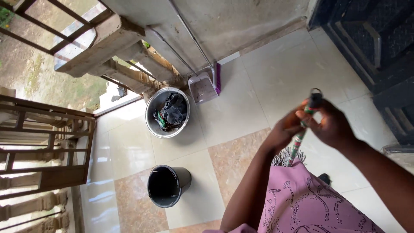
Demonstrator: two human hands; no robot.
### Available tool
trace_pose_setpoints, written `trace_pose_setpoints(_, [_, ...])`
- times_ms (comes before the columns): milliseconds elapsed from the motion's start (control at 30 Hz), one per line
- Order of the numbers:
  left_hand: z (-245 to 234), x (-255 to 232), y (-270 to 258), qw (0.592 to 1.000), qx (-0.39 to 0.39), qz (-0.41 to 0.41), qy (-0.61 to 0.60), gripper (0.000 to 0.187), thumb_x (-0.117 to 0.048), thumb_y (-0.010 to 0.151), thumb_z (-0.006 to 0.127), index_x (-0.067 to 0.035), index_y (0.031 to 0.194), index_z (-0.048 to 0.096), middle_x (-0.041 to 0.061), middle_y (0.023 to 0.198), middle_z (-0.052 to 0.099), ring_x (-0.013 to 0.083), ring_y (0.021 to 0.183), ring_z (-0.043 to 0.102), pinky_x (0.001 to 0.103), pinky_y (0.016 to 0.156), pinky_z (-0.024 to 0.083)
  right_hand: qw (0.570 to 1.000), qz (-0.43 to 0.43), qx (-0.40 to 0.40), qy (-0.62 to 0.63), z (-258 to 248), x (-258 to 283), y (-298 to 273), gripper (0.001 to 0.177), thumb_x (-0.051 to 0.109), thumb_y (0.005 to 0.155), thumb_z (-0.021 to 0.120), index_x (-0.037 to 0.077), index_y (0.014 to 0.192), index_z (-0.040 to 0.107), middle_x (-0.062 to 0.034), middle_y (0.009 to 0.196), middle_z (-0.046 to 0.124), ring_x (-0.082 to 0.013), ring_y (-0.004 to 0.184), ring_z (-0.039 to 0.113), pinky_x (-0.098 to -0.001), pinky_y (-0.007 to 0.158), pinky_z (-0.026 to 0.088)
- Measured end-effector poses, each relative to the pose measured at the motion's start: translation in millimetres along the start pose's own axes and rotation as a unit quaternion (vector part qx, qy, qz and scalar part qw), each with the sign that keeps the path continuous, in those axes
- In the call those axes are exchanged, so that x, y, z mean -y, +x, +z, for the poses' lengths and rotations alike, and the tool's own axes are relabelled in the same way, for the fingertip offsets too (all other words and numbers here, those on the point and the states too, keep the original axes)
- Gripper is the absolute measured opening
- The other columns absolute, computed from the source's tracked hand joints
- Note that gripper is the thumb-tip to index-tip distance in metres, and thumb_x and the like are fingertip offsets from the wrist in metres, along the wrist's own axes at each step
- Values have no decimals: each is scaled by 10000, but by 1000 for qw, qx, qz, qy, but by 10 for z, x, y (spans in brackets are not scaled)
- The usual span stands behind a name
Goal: The person mops a tiled floor, moving a table and chair to reach the area underneath. They rinse the mop in a bucket of water and wring the mop head out by hand before continuing to mop.
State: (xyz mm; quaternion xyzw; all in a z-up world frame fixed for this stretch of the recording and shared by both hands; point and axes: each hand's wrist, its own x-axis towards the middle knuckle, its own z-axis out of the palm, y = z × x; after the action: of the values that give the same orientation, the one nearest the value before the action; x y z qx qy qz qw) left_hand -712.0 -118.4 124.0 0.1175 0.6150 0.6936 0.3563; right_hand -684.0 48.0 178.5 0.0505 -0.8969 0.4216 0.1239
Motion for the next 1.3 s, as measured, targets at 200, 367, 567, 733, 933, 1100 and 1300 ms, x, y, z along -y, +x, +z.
trace_pose_setpoints(200, [-49, -894, -263, 969, -96, 191, -124, 445, -227, 1146, 405, 17, 1513, 462, 135, 1451, 598, 233, 1399, 546, 377, 1215, 395, 994, 46, 68, 65, 519, -22, -390, 427, 255, 893, 718, 46, 1238, 575, -106, 1041, 676, -213, 910, 732, -347, 789, 580])
trace_pose_setpoints(367, [-118, -1221, -368, 958, -157, 229, -64, 605, -435, 1220, 328, 59, 1104, 658, 110, 843, 677, 171, 819, 630, 297, 792, 483, 989, 44, 129, 56, 1057, -269, -735, 240, 245, 941, 700, 87, 1090, 597, -76, 973, 642, -200, 776, 704, -355, 676, 579])
trace_pose_setpoints(567, [-323, -1486, -587, 963, -199, 125, -132, 440, -362, 1077, 492, -39, 810, 623, 49, 547, 560, 136, 423, 501, 294, 430, 407, 975, 104, 195, 12, 1438, -179, -833, 334, 340, 900, 724, 89, 1026, 543, -95, 916, 594, -275, 696, 650, -423, 618, 531])
trace_pose_setpoints(733, [-443, -1144, -648, 960, -198, 130, -150, 424, -333, 1102, 546, -104, 749, 498, -4, 577, 453, 92, 472, 371, 275, 472, 314, 974, 90, 208, -22, 1821, -311, -914, 394, 367, 922, 710, 65, 1029, 482, -134, 939, 566, -330, 704, 654, -448, 593, 542])
trace_pose_setpoints(933, [-496, -1251, -967, 962, -215, 141, -94, 469, -312, 1085, 592, -85, 690, 483, -15, 579, 433, 68, 492, 342, 260, 475, 264, 977, 68, 195, -51, 1941, -41, -806, 410, 362, 948, 689, 38, 1049, 458, -151, 960, 549, -342, 692, 676, -448, 552, 556])
trace_pose_setpoints(1100, [-529, -1333, -1062, 959, -181, 219, 18, 463, -293, 1072, 616, -33, 705, 511, 12, 615, 472, 92, 554, 374, 274, 525, 274, 988, -19, 141, -55, 1935, -51, -412, 343, 261, 912, 715, 39, 1029, 481, -146, 1003, 549, -337, 778, 688, -424, 560, 562])
trace_pose_setpoints(1300, [-640, -1288, -669, 933, -184, 284, 126, 497, -249, 1059, 617, -27, 632, 494, 42, 601, 489, 141, 552, 457, 306, 542, 323, 990, -60, 127, -5, 2069, -435, 435, 381, 97, 823, 694, -30, 1140, 525, -154, 1140, 562, -329, 913, 662, -394, 645, 578])
